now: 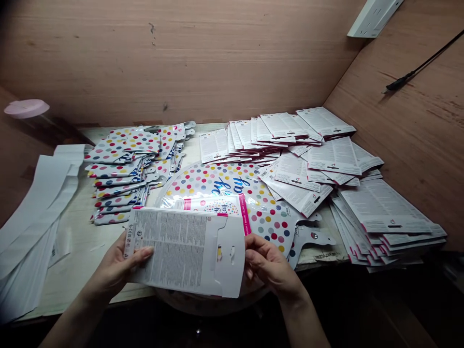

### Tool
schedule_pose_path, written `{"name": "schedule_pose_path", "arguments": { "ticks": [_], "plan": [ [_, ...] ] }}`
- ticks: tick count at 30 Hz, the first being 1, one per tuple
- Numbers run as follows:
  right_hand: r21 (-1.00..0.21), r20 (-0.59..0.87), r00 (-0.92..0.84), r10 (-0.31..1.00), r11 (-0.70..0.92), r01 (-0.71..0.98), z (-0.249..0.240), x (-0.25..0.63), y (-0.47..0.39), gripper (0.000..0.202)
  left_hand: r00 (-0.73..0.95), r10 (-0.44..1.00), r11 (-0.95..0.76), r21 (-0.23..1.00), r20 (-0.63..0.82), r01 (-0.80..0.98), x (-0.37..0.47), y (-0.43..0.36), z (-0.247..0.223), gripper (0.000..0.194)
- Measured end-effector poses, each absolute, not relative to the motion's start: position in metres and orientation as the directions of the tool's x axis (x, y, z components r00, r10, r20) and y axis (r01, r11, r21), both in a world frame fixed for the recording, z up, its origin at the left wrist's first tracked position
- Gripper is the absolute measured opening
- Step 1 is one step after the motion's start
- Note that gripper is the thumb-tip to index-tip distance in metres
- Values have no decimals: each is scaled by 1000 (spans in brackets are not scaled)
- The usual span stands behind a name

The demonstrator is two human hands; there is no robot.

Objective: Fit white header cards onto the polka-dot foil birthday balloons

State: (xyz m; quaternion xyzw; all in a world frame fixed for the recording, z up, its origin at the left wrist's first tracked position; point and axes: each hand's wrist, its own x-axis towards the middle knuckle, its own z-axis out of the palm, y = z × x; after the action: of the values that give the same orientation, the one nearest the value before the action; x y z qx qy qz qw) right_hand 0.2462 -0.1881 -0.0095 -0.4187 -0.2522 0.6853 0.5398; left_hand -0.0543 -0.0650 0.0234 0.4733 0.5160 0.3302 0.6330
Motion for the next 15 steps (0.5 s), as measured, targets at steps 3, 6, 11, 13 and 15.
{"name": "schedule_pose_path", "arguments": {
  "ticks": [3,6,11,13,15],
  "plan": [
    [-895,-311,-93,946,-324,-308,4,271,-206,14,280,881,379,923,-381,64,-64,-48,18,57],
    [-918,-345,-208,915,-284,277,26,299,-215,18,252,889,371,924,-383,97,-80,-13,19,62],
    [-930,-216,-34,976,-195,313,40,287,-174,31,284,895,315,938,-345,146,-81,40,39,57],
    [-983,-176,-87,981,-179,-29,35,262,-151,46,335,894,269,955,-297,128,-71,41,45,55],
    [-937,-150,-130,980,-183,-297,28,239,-136,51,390,884,230,966,-257,117,-61,34,48,55]
  ]
}}
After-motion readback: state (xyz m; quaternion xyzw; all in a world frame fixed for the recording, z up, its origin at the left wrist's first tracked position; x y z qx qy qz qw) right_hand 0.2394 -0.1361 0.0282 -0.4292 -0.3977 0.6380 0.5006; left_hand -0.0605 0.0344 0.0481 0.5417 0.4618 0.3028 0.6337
